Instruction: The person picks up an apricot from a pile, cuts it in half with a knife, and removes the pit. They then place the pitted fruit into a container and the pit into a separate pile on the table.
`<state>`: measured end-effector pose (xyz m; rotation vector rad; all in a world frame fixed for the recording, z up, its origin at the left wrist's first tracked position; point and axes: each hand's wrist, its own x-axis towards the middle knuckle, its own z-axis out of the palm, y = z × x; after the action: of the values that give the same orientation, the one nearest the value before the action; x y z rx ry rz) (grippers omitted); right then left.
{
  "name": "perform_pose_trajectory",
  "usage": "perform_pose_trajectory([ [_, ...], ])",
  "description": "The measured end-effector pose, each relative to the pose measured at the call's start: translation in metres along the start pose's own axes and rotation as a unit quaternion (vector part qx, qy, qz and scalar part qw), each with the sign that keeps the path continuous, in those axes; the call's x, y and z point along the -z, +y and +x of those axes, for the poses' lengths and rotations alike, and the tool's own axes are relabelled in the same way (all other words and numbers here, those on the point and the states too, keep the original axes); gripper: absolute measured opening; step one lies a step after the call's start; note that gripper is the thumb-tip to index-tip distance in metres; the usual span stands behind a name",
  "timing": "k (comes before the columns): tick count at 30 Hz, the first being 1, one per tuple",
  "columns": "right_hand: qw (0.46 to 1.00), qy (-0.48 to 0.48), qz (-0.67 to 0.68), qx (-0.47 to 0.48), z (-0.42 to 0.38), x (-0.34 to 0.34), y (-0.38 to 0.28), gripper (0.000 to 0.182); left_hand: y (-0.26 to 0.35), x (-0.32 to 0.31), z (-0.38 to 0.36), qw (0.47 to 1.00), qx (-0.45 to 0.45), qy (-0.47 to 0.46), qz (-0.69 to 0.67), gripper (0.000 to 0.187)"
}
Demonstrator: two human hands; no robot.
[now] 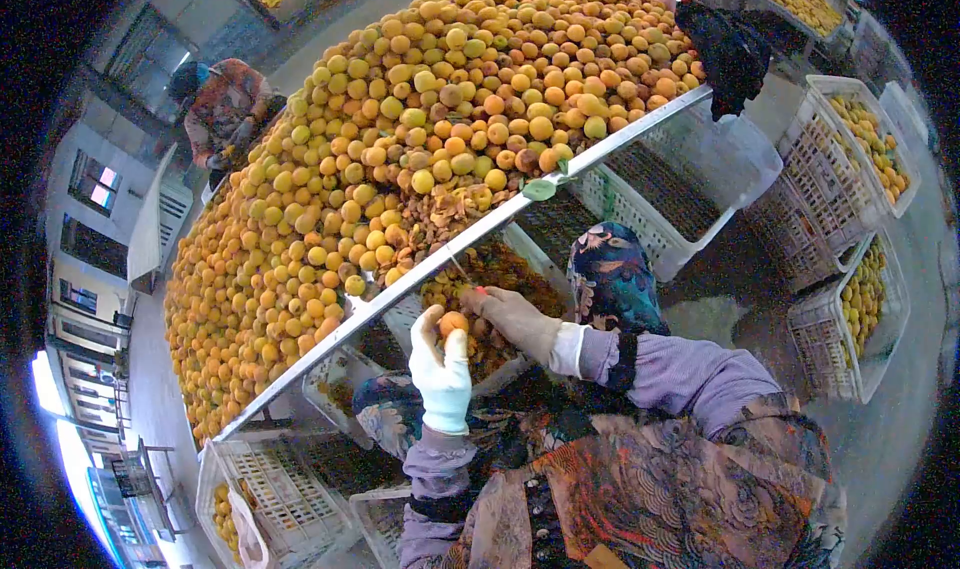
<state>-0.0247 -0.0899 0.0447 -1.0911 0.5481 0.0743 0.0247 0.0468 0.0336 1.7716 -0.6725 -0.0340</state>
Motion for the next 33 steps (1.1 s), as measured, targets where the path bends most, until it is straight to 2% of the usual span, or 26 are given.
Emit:
perform_pose_trajectory([
  [1,0.999,0.003,0.004,0.048,0.005,-0.004,0.009,0.029,-0.006,-0.001,-0.002,0.997,-0.051,0.0,0.06,0.042],
  [2,0.995,0.005,0.007,0.097,0.011,-0.007,0.014,0.029,-0.008,-0.003,-0.001,0.977,-0.142,0.012,0.159,0.042],
  [3,0.998,-0.008,0.027,0.053,0.014,-0.01,0.015,0.028,-0.007,-0.002,-0.001,0.964,-0.168,0.013,0.204,0.041],
  [4,0.998,-0.007,0.028,0.053,0.017,-0.01,0.018,0.028,-0.006,-0.002,-0.002,0.949,-0.193,0.013,0.249,0.04],
  [6,0.996,-0.013,0.069,0.057,0.019,-0.012,0.023,0.027,-0.01,-0.005,-0.004,0.951,-0.19,0.015,0.242,0.038],
  [8,0.997,0.001,0.052,0.055,0.018,-0.014,0.024,0.027,-0.014,-0.007,-0.006,0.953,-0.186,0.02,0.237,0.037],
  [12,0.989,0.027,0.061,0.133,0.027,-0.018,0.032,0.026,-0.009,-0.018,-0.001,0.966,-0.145,0.057,0.205,0.027],
  [13,0.985,0.046,0.048,0.16,0.031,-0.019,0.036,0.027,-0.008,-0.02,-0.001,0.978,-0.099,0.062,0.17,0.025],
  [14,0.985,0.047,0.048,0.158,0.034,-0.019,0.04,0.027,-0.007,-0.021,0.0,0.987,-0.054,0.067,0.135,0.024],
  [16,0.984,0.082,0.032,0.157,0.034,-0.022,0.039,0.027,-0.003,-0.024,0.001,0.989,-0.034,0.064,0.126,0.022],
  [18,0.984,0.102,-0.006,0.147,0.028,-0.024,0.034,0.027,-0.001,-0.027,0.0,0.992,0.032,0.076,0.094,0.021],
  [19,0.982,0.119,-0.046,0.139,0.025,-0.025,0.031,0.028,-0.002,-0.027,0.001,0.993,0.038,0.074,0.085,0.021],
  [22,0.978,0.129,-0.049,0.156,0.026,-0.028,0.032,0.027,-0.013,-0.026,0.001,0.994,0.083,0.072,0.025,0.023],
  [24,0.98,0.116,-0.051,0.151,0.029,-0.026,0.037,0.028,-0.017,-0.024,0.0,0.993,0.098,0.06,0.017,0.026],
  [26,0.969,0.14,-0.128,0.156,0.025,-0.027,0.033,0.027,-0.017,-0.02,0.002,0.993,0.105,0.045,0.024,0.024],
  [27,0.97,0.141,-0.128,0.153,0.024,-0.027,0.033,0.027,-0.04,-0.023,-0.001,0.996,0.064,0.063,0.003,0.024],
  [28,0.964,0.138,-0.152,0.17,0.022,-0.027,0.033,0.026,-0.044,-0.024,-0.003,0.996,0.066,0.062,0.003,0.024],
  [30,0.957,0.136,-0.175,0.188,0.023,-0.027,0.034,0.026,-0.045,-0.025,-0.001,0.945,0.206,0.074,-0.245,0.025],
  [31,0.964,0.122,-0.149,0.184,0.024,-0.026,0.036,0.025,-0.041,-0.024,-0.001,0.92,0.271,0.072,-0.275,0.027],
  [33,0.97,0.109,-0.122,0.178,0.028,-0.022,0.04,0.025,-0.036,-0.022,0.0,0.915,0.276,0.062,-0.288,0.027],
])
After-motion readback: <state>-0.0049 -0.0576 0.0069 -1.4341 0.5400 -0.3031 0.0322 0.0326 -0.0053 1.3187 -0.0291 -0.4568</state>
